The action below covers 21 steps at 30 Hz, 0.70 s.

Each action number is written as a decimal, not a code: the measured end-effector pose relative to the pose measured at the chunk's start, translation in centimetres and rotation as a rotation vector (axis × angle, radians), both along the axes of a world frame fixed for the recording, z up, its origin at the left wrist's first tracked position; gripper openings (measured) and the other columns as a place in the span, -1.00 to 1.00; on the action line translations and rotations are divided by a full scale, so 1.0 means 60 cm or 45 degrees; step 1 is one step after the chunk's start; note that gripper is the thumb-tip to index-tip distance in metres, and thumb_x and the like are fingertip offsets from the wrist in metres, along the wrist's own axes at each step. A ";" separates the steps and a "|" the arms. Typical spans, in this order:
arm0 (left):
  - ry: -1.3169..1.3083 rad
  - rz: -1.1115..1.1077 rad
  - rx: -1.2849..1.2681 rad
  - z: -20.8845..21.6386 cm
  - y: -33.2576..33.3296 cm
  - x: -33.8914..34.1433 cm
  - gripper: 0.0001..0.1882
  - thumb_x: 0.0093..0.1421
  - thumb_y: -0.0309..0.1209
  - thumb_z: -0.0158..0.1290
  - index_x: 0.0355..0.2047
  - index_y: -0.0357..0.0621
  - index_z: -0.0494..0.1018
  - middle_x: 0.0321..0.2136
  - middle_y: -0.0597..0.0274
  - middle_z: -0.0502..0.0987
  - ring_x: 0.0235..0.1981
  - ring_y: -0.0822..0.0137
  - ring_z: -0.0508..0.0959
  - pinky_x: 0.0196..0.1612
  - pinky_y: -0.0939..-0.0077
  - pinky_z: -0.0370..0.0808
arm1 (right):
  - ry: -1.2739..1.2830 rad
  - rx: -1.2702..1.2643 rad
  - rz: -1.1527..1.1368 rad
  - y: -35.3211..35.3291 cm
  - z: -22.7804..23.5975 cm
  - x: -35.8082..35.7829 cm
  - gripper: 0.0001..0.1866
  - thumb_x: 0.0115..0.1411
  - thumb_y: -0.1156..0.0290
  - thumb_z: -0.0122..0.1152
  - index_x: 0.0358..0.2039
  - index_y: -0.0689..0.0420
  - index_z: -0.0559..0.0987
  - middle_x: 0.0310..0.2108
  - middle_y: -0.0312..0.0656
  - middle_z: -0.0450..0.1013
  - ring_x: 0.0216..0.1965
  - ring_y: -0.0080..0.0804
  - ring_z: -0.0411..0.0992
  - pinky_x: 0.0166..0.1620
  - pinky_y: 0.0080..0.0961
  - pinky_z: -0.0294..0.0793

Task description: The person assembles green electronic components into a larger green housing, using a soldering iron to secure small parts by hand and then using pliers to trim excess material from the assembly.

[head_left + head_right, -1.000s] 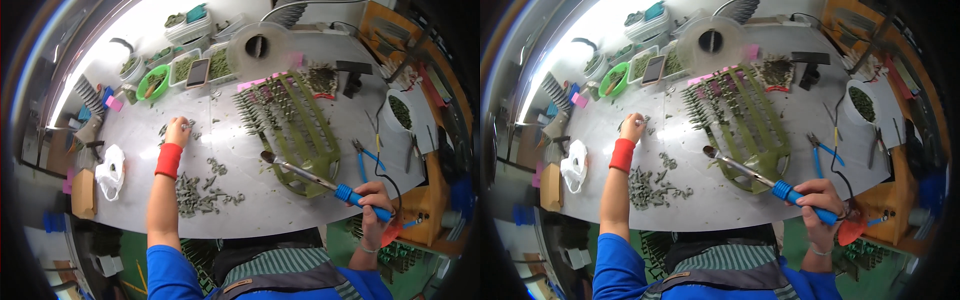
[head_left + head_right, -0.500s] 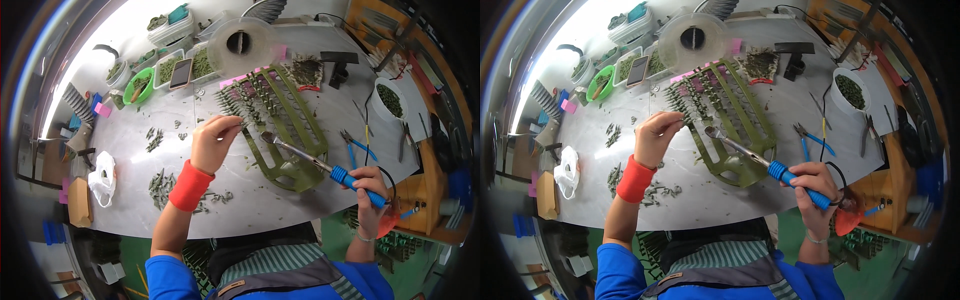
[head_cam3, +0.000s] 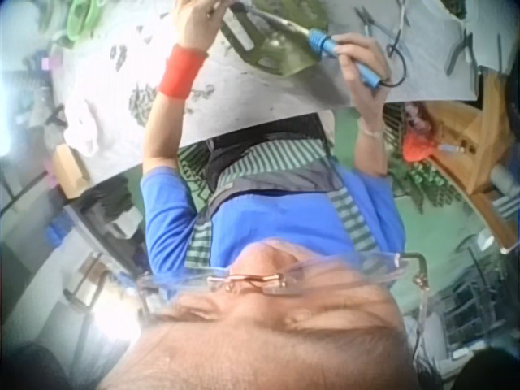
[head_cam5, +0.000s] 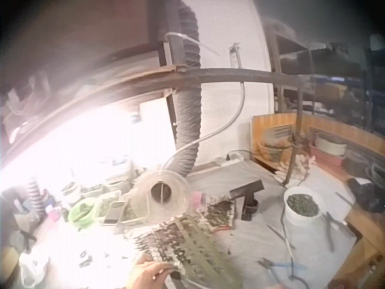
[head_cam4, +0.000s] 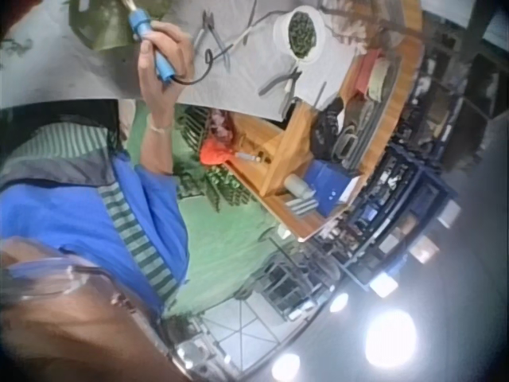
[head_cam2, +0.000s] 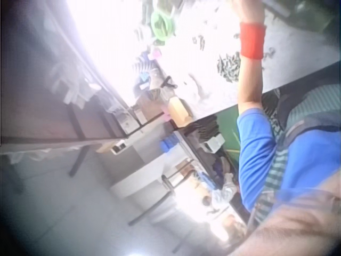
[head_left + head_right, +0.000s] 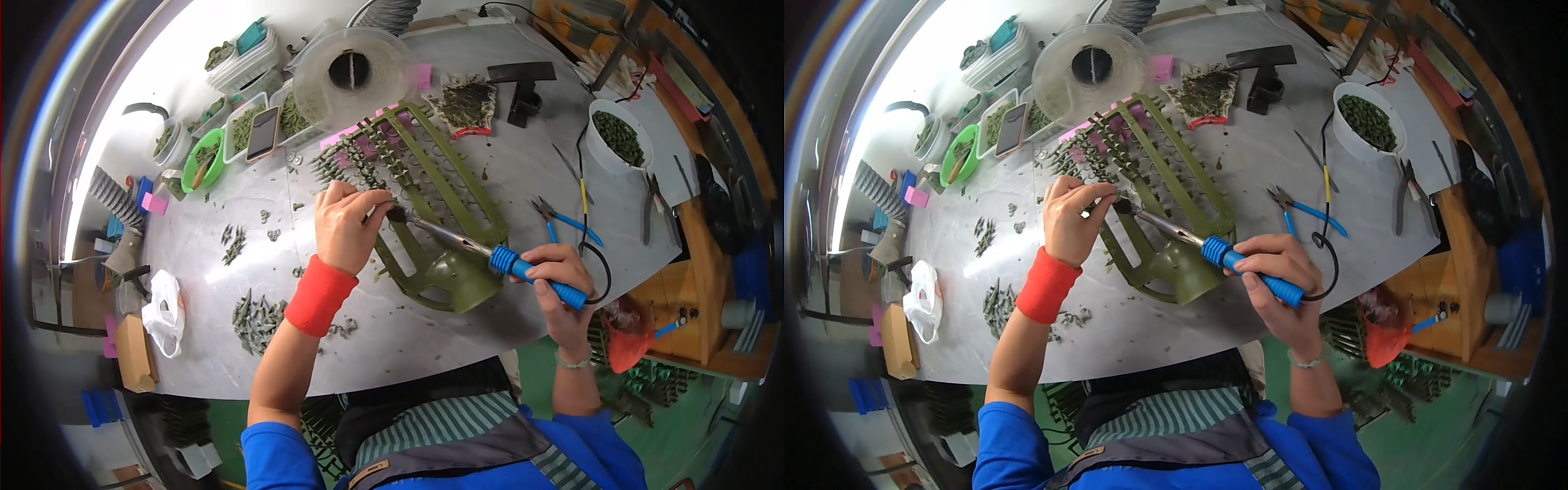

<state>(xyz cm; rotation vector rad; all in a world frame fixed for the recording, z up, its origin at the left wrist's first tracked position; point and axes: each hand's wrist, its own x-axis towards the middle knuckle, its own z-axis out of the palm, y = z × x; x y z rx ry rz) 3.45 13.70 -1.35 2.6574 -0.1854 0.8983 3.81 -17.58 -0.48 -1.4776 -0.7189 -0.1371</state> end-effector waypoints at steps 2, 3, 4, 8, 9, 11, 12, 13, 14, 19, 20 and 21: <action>0.009 0.004 0.003 0.002 -0.003 0.003 -0.83 -0.02 -0.45 0.32 -0.36 0.04 0.67 -0.55 0.40 0.55 -0.38 0.32 0.45 -0.23 0.39 0.36 | 0.006 0.021 -0.005 0.001 -0.003 0.004 -0.86 0.11 0.71 0.14 -0.31 0.30 0.59 -0.16 0.01 0.47 -0.29 -0.26 0.58 -0.17 -0.41 0.65; 0.014 0.017 0.005 0.003 -0.003 0.003 -0.84 -0.02 -0.45 0.32 -0.37 0.04 0.67 -0.55 0.40 0.55 -0.38 0.31 0.45 -0.23 0.39 0.36 | 0.000 0.012 -0.003 0.002 -0.003 0.005 -0.86 0.11 0.72 0.14 -0.31 0.30 0.59 -0.17 0.01 0.48 -0.30 -0.25 0.58 -0.17 -0.41 0.65; 0.017 0.015 0.006 0.002 -0.003 0.004 -0.84 -0.02 -0.45 0.32 -0.37 0.04 0.67 -0.55 0.40 0.55 -0.38 0.31 0.45 -0.23 0.39 0.36 | -0.008 0.002 -0.001 0.003 -0.004 0.006 -0.86 0.11 0.72 0.13 -0.32 0.29 0.59 -0.17 0.01 0.48 -0.30 -0.25 0.58 -0.17 -0.41 0.65; 0.014 0.057 0.037 0.008 0.006 -0.013 -0.81 -0.04 -0.44 0.32 -0.35 0.05 0.66 -0.57 0.40 0.53 -0.36 0.31 0.44 -0.22 0.38 0.36 | -0.011 -0.031 0.042 -0.014 0.019 -0.002 -0.88 0.10 0.71 0.13 -0.34 0.30 0.58 -0.18 0.00 0.49 -0.30 -0.25 0.59 -0.18 -0.43 0.65; 0.035 0.053 0.048 0.010 0.007 -0.015 -0.81 -0.04 -0.44 0.33 -0.35 0.04 0.66 -0.54 0.41 0.56 -0.34 0.31 0.45 -0.20 0.37 0.36 | 0.005 -0.046 0.016 -0.021 0.023 -0.006 -0.90 0.12 0.68 0.13 -0.34 0.30 0.57 -0.18 0.01 0.48 -0.31 -0.25 0.58 -0.20 -0.40 0.66; 0.050 -0.003 0.012 0.012 0.005 -0.008 -0.82 -0.01 -0.42 0.32 -0.34 0.01 0.64 -0.48 0.39 0.61 -0.30 0.29 0.47 -0.16 0.36 0.37 | 0.020 -0.052 0.012 -0.030 0.022 -0.011 -0.92 0.13 0.65 0.13 -0.35 0.30 0.56 -0.19 0.02 0.47 -0.32 -0.25 0.57 -0.21 -0.38 0.67; 0.042 -0.058 -0.034 0.017 0.007 -0.001 -0.82 0.02 -0.39 0.31 -0.32 -0.01 0.62 -0.44 0.38 0.63 -0.29 0.27 0.48 -0.14 0.35 0.37 | 0.034 -0.015 0.002 -0.038 0.019 -0.013 -0.93 0.15 0.60 0.13 -0.34 0.29 0.54 -0.19 0.04 0.45 -0.33 -0.24 0.55 -0.24 -0.35 0.68; -0.022 -0.171 -0.200 0.019 0.027 0.005 -0.85 0.07 -0.44 0.27 -0.31 -0.06 0.62 -0.41 0.32 0.63 -0.28 0.25 0.50 -0.18 0.36 0.44 | 0.050 0.020 -0.005 -0.043 0.018 -0.013 -0.93 0.17 0.56 0.13 -0.33 0.28 0.52 -0.19 0.05 0.43 -0.34 -0.24 0.54 -0.26 -0.32 0.69; 0.073 -0.055 -0.497 0.025 0.051 -0.004 -0.87 0.11 -0.49 0.24 -0.30 -0.12 0.61 -0.41 0.24 0.64 -0.36 0.23 0.55 -0.24 0.41 0.52 | 0.048 0.028 0.014 -0.045 0.017 -0.014 -0.93 0.17 0.56 0.13 -0.33 0.28 0.52 -0.19 0.05 0.43 -0.34 -0.24 0.54 -0.26 -0.32 0.69; 0.550 0.569 -0.328 -0.017 0.293 -0.076 -0.83 0.10 -0.45 0.23 -0.27 -0.19 0.63 -0.32 0.06 0.65 -0.38 0.21 0.66 -0.22 0.42 0.58 | 0.055 -0.011 0.053 -0.044 0.021 -0.025 -0.84 0.23 0.38 0.12 -0.31 0.23 0.49 -0.20 0.03 0.38 -0.32 -0.26 0.49 -0.34 -0.33 0.68; 0.691 0.612 -0.107 -0.036 0.327 -0.092 -0.80 0.10 -0.44 0.24 -0.25 -0.19 0.63 -0.31 0.09 0.64 -0.34 0.31 0.65 -0.20 0.43 0.58 | 0.070 -0.034 0.053 -0.041 0.022 -0.027 -0.80 0.26 0.31 0.10 -0.31 0.21 0.49 -0.20 0.01 0.37 -0.30 -0.30 0.44 -0.37 -0.35 0.65; 0.679 0.598 -0.049 -0.045 0.333 -0.101 -0.76 0.08 -0.41 0.26 -0.22 -0.17 0.63 -0.33 0.11 0.62 -0.35 0.26 0.65 -0.18 0.37 0.58 | 0.068 -0.037 0.050 -0.039 0.023 -0.028 -0.80 0.26 0.31 0.10 -0.31 0.21 0.49 -0.20 0.01 0.37 -0.30 -0.30 0.44 -0.37 -0.35 0.65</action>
